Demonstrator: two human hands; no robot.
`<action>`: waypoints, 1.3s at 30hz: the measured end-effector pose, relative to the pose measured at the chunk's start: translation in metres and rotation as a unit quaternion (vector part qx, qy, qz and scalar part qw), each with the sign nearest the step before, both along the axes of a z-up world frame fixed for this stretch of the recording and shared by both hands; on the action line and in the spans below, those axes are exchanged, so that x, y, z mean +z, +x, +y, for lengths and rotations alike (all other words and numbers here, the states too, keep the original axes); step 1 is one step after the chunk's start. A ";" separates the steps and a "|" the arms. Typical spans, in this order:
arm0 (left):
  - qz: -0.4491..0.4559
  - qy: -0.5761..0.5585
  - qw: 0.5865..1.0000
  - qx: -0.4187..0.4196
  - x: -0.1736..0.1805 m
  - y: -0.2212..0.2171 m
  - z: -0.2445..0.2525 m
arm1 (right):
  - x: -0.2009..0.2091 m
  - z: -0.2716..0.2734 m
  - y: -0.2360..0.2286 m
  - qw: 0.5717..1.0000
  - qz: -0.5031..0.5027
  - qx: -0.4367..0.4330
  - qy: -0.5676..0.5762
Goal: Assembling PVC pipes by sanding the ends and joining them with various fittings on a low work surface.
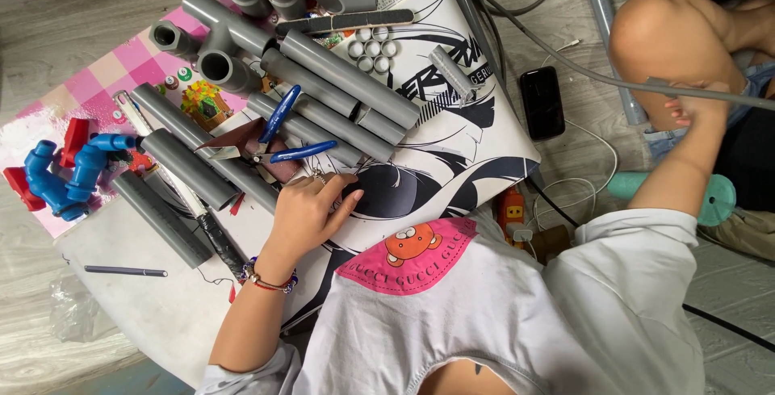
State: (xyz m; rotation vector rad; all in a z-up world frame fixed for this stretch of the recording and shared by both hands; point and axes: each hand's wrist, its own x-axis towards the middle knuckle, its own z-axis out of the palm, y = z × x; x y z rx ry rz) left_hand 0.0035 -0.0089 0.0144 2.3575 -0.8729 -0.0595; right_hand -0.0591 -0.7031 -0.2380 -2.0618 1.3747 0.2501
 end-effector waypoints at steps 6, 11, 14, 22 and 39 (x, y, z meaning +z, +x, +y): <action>-0.007 0.003 1.000 0.004 0.000 0.000 0.000 | 0.069 0.029 -0.004 0.991 -0.127 0.014 -0.047; -0.007 0.000 1.000 0.005 0.002 -0.001 0.001 | 0.165 0.178 -0.040 0.982 -0.046 0.183 -0.013; -0.006 -0.004 1.000 0.007 0.002 -0.002 0.001 | 0.236 0.256 -0.040 0.935 -0.052 0.323 0.135; 0.003 -0.075 0.997 0.028 -0.008 -0.004 0.013 | 0.305 0.390 0.057 0.724 -0.236 0.624 0.176; 0.475 -0.677 0.562 0.019 -0.059 -0.005 0.030 | 0.244 0.494 0.186 0.645 -0.485 0.589 -0.037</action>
